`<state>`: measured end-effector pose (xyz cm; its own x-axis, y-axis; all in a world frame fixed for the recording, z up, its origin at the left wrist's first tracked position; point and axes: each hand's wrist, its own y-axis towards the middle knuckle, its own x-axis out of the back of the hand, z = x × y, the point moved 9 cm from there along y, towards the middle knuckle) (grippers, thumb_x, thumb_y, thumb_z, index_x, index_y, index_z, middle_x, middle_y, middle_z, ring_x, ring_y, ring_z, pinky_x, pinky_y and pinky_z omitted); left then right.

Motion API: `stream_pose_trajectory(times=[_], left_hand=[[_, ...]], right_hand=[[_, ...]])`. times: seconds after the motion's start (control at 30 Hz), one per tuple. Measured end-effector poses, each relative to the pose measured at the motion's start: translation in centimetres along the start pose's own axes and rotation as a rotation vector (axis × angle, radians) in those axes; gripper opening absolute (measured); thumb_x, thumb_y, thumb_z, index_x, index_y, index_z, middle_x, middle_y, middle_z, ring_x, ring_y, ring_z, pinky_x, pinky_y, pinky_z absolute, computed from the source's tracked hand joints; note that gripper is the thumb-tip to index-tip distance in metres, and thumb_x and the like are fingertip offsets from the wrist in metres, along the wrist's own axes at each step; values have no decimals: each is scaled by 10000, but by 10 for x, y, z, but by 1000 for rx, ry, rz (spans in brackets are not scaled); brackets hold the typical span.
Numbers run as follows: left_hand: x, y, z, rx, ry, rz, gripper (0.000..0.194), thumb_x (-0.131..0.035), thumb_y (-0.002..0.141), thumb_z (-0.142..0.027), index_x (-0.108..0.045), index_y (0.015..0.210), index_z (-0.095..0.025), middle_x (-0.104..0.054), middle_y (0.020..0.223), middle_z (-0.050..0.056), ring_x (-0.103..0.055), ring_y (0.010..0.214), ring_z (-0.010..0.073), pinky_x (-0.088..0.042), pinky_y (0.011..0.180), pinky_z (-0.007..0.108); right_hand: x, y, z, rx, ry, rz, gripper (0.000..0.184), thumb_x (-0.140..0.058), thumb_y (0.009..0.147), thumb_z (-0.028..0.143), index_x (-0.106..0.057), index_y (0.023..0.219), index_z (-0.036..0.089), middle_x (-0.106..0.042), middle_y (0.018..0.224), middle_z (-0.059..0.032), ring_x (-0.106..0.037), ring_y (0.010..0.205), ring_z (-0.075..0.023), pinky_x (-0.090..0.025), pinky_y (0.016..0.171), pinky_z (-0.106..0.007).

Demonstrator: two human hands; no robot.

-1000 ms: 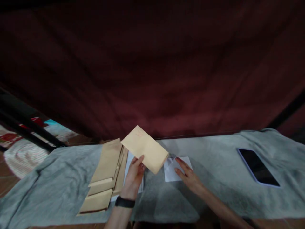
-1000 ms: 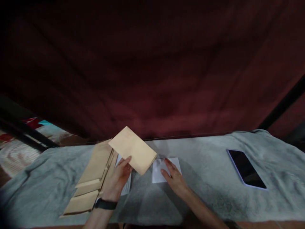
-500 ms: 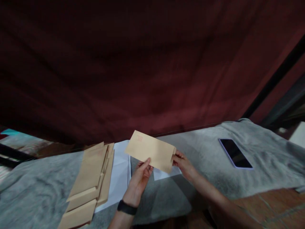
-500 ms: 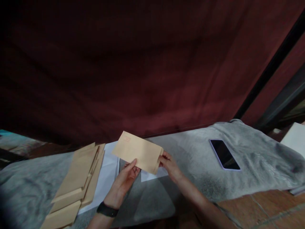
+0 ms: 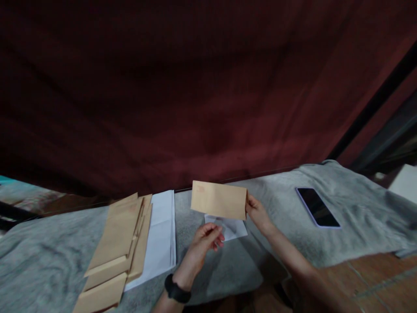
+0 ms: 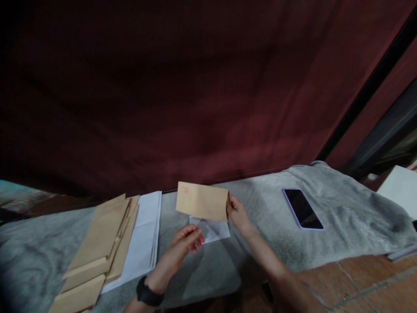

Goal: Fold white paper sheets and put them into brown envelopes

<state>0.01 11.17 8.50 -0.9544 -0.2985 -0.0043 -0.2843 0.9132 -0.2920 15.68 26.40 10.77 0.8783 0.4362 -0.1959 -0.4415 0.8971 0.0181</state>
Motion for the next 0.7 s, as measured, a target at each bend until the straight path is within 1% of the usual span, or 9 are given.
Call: stream_pose_trajectory(times=[0.07,0.1,0.17,0.2,0.27,0.33,0.43,0.53,0.7], left_hand=[[0,-8,-34,-310,383,-78,214,-687,876,-398,-717,926,-192,-751,1030,134,-721,966,280,-576,829,399],[-3,-16,-52,-476,576,-129,248,-698,872,-368,-714,1064,-212,-700,1236,147,-647,1178,319,-518,990,467],[-15,-30,-76,-721,923,-188,550,-727,854,-340,-569,1376,-273,-405,1592,131,-334,1481,361,-280,1193,581],[-20,-35,-81,-781,1068,-194,697,-743,842,-352,-462,1477,-291,-246,1667,126,-200,1531,374,-184,1216,623],[-26,-36,-83,-810,1282,-203,914,-775,808,-406,-287,1572,-295,-67,1700,142,-83,1547,399,-96,1209,674],[-27,-34,-79,-785,1402,-189,1042,-797,768,-473,-194,1599,-297,-36,1699,158,-75,1544,417,-73,1197,699],[-25,-28,-67,-728,1459,-148,1159,-821,699,-550,-143,1607,-306,-87,1695,162,-110,1536,432,-84,1181,722],[-20,-23,-57,-684,1445,-106,1217,-831,664,-558,-113,1611,-296,-187,1674,169,-185,1524,420,-110,1187,707],[-16,-22,-62,-702,1439,-129,1144,-813,686,-467,-163,1608,-270,-367,1581,170,-298,1482,390,-94,1216,659]], right_hand=[[5,-1,7,7,-51,4,331,-723,722,522,-683,913,255,-723,878,-26,-646,959,-266,-520,856,-386],[3,-3,10,4,-67,36,328,-720,732,530,-684,910,257,-725,887,-30,-649,961,-267,-518,863,-390],[-6,-9,13,-22,-84,158,327,-712,755,526,-697,935,254,-734,914,-31,-655,972,-265,-512,889,-397],[-11,-13,13,-35,-88,223,326,-708,765,514,-705,954,249,-739,924,-28,-660,969,-261,-510,900,-399],[-21,-20,11,-57,-95,333,319,-706,774,485,-718,979,240,-745,931,-18,-669,940,-251,-512,903,-400],[-28,-24,6,-74,-107,404,303,-709,778,457,-726,980,232,-747,925,-12,-671,905,-240,-516,888,-391],[-35,-27,-3,-107,-117,486,299,-721,779,440,-725,984,222,-744,922,-16,-665,893,-233,-515,870,-371],[-37,-28,-7,-131,-110,529,326,-726,782,450,-710,1022,229,-735,956,-18,-659,910,-232,-508,876,-366],[-35,-25,-7,-120,-106,516,367,-733,773,493,-672,1047,257,-725,951,-8,-649,968,-240,-500,904,-381]])
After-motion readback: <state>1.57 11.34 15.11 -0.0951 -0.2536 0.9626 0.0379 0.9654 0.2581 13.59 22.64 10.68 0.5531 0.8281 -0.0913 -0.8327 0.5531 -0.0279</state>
